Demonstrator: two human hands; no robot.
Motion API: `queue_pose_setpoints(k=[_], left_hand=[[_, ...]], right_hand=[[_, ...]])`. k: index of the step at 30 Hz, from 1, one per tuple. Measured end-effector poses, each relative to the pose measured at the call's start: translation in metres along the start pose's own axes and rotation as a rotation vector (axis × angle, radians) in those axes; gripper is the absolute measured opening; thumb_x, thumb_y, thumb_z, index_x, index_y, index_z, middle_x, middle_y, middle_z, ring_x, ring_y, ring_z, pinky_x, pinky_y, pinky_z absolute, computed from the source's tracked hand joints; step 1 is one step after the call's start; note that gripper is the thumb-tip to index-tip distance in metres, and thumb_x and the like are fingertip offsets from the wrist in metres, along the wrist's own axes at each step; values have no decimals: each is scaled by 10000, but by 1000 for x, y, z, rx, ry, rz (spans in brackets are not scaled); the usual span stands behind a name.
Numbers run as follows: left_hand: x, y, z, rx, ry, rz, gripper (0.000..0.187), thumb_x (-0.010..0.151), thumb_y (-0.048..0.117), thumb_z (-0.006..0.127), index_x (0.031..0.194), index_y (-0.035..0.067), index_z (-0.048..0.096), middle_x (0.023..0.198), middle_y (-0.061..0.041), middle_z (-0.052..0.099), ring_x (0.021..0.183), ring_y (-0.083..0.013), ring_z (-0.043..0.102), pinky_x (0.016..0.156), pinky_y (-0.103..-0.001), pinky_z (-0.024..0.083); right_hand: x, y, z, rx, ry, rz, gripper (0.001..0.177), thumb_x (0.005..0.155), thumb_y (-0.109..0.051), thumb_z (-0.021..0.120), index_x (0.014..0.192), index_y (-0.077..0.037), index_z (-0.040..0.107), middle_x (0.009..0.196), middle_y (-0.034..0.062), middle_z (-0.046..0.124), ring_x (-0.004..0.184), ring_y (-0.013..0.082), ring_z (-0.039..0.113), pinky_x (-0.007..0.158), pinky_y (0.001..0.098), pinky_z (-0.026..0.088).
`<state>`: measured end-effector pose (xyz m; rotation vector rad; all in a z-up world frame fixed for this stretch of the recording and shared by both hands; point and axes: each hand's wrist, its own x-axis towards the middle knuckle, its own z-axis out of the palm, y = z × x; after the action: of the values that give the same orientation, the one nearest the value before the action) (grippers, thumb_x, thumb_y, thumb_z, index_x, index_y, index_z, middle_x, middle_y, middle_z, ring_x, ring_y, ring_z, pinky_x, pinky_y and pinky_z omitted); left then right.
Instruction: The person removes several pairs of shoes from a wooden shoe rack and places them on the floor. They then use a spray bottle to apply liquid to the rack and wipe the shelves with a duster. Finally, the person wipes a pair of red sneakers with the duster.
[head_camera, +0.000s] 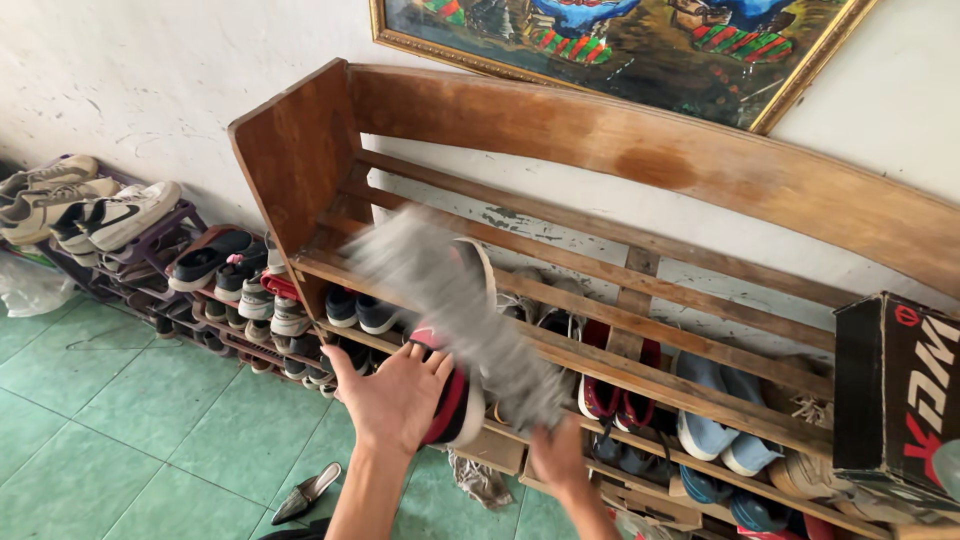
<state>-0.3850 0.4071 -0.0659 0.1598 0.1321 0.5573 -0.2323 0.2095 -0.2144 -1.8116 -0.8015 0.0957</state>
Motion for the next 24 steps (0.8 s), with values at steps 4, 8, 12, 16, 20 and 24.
queue_pose_setpoints(k=[4,8,12,16,20,24], left_hand=[[-3,2,-8,-106,-87,-19,1425,790,950,330,1481,-243,-30,1639,-341,163,1516,-433,191,1223,-489,176],[5,7,-11,-107,-42,75,1405,811,927,340,1526,-227,-19,1661,-247,94,1533,-381,154,1257,-473,163],[4,10,-12,-123,160,64,1380,799,922,339,1516,-201,-22,1648,-253,96,1511,-382,137,1241,-496,145],[1,8,-17,-234,133,46,1316,869,852,429,1472,-215,-51,1658,-345,133,1551,-443,150,1260,-480,144],[9,2,-23,-255,4,75,1286,861,782,502,1503,-229,34,1667,-295,173,1554,-407,146,1247,-493,128],[23,-7,-23,-296,12,95,1286,855,773,514,1509,-229,45,1648,-299,191,1528,-421,163,1238,-493,136]], right_hand=[[11,1,-3,-139,163,519,359,1056,-184,522,973,120,694,784,281,706,708,330,621,706,531,485],[-1,-8,-2,209,232,14,379,865,-39,467,1210,72,578,1150,174,668,1059,265,647,902,399,465],[-16,-11,7,75,-63,23,278,890,-52,514,1041,60,719,969,147,781,892,252,738,835,379,551],[-3,-13,13,130,104,363,289,992,-125,486,1092,26,711,959,132,769,838,234,684,775,384,545],[3,-38,26,235,157,487,314,1003,-160,465,1225,-14,632,989,124,755,809,202,658,745,382,528],[-18,-81,45,210,-77,440,437,949,-301,692,1238,27,703,1064,132,769,905,204,663,848,377,543]])
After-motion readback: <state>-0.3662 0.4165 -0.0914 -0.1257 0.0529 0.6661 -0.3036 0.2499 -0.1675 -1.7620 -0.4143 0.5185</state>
